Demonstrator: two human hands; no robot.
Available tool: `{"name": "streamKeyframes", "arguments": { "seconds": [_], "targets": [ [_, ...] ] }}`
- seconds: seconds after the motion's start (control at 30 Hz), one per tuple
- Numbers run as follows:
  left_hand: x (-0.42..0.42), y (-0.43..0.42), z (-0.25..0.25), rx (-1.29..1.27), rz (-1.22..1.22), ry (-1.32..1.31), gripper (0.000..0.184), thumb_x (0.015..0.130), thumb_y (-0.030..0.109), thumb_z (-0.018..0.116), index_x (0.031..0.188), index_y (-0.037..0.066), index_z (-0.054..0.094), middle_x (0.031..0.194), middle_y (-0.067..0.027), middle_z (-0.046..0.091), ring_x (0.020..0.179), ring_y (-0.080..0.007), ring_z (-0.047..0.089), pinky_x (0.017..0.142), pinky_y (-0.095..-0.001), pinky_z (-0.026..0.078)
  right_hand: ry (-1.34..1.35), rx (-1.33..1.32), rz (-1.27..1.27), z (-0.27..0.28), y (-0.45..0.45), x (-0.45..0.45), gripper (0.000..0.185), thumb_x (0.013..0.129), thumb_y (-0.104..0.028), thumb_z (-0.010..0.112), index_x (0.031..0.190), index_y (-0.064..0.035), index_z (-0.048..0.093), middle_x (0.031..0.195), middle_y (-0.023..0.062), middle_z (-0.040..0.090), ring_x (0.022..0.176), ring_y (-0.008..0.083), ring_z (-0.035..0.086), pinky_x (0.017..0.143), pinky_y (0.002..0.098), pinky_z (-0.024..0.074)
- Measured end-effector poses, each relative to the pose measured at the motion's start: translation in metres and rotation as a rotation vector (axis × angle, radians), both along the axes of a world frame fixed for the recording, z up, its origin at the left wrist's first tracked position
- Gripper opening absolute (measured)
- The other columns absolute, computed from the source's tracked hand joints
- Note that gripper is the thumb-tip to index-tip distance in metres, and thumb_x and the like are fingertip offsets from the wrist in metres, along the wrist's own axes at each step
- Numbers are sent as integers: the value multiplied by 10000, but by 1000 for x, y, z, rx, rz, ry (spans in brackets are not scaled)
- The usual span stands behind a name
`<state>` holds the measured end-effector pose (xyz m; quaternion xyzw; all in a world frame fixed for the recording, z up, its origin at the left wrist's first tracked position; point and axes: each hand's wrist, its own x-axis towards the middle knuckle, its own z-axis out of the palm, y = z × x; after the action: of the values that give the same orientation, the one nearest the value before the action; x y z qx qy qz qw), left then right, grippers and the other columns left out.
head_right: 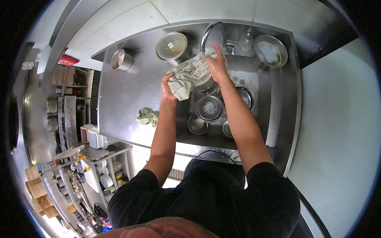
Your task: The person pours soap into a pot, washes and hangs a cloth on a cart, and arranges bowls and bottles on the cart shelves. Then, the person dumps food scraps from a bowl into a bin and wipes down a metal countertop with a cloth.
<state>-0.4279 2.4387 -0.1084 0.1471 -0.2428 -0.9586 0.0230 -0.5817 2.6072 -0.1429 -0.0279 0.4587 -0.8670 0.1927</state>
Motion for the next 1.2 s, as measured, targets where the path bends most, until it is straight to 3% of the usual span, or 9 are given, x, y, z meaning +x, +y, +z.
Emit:
{"name": "streamKeyframes", "arguments": {
  "seconds": [0.13, 0.33, 0.43, 0.53, 0.63, 0.8, 1.0, 1.1, 1.2],
  "targets": [
    [-35, 39, -22, -108, 101, -163, 565, 1014, 533, 523, 1297, 49, 597, 1236, -132, 674, 1105, -271, 668, 984, -425, 539, 607, 478, 86, 37, -27, 46, 314, 863, -168, 747, 1169, -111, 704, 1102, 65, 680, 1012, 228, 665, 890, 364, 535],
    [-56, 60, -53, -334, 192, -179, 535, 998, 446, 611, 1310, 12, 585, 1171, -123, 665, 1040, -217, 651, 877, -368, 536, 747, 979, 77, 5, -33, 35, 242, 875, -314, 745, 1014, -118, 725, 1006, 129, 698, 898, 338, 677, 820, 394, 533],
    [-59, 74, -36, -451, 115, -292, 547, 935, 366, 670, 1290, -41, 580, 1169, -138, 656, 1036, -230, 629, 867, -375, 524, 1190, 1262, -150, -55, -14, -11, 383, 958, -364, 676, 1211, -79, 714, 1125, 146, 717, 1046, 310, 677, 895, 383, 530],
    [-72, 76, -27, -457, 146, -242, 488, 899, 290, 674, 1280, -4, 594, 1161, -137, 658, 979, -264, 650, 849, -395, 541, -64, 654, 23, 1, -5, -27, 311, 968, -390, 655, 1025, -91, 719, 1117, 102, 674, 982, 235, 658, 868, 359, 535],
    [-85, 50, -16, -89, 41, -94, 346, 969, 272, 554, 1205, 28, 626, 1090, -141, 691, 919, -267, 689, 841, -400, 570, -319, 112, 77, 47, 7, 2, 326, 985, -355, 642, 1060, -44, 702, 1126, 79, 665, 1012, 186, 639, 921, 335, 513],
    [-88, 53, -26, -244, 14, -309, 384, 1016, 406, 555, 1252, 117, 646, 1150, -95, 687, 1007, -251, 658, 862, -409, 541, 648, 647, -118, 14, -23, 26, 305, 936, -303, 687, 1050, -22, 711, 1017, 155, 728, 936, 310, 697, 857, 410, 532],
    [-89, 61, -45, -565, 107, -320, 439, 1004, 395, 569, 1254, 47, 663, 1156, -129, 694, 999, -228, 652, 852, -411, 529, 787, 978, -150, -23, -26, 17, 341, 958, -330, 625, 996, -4, 717, 920, 244, 715, 915, 420, 694, 826, 463, 535],
    [-79, 74, -6, -807, 63, -488, 441, 1026, 397, 546, 1291, 54, 630, 1158, -111, 681, 1015, -228, 623, 906, -399, 503, 363, 787, -37, -57, -29, -32, 408, 1000, -368, 565, 1048, 7, 720, 943, 235, 724, 883, 401, 695, 814, 446, 537],
    [-79, 59, -9, -505, 50, -176, 304, 1005, 283, 565, 1185, 49, 638, 1096, -107, 685, 969, -233, 661, 893, -394, 540, 106, 535, 174, -16, -18, -30, 479, 1032, -421, 518, 1160, 0, 706, 1076, 173, 737, 915, 329, 701, 818, 421, 540]
  ]
}}
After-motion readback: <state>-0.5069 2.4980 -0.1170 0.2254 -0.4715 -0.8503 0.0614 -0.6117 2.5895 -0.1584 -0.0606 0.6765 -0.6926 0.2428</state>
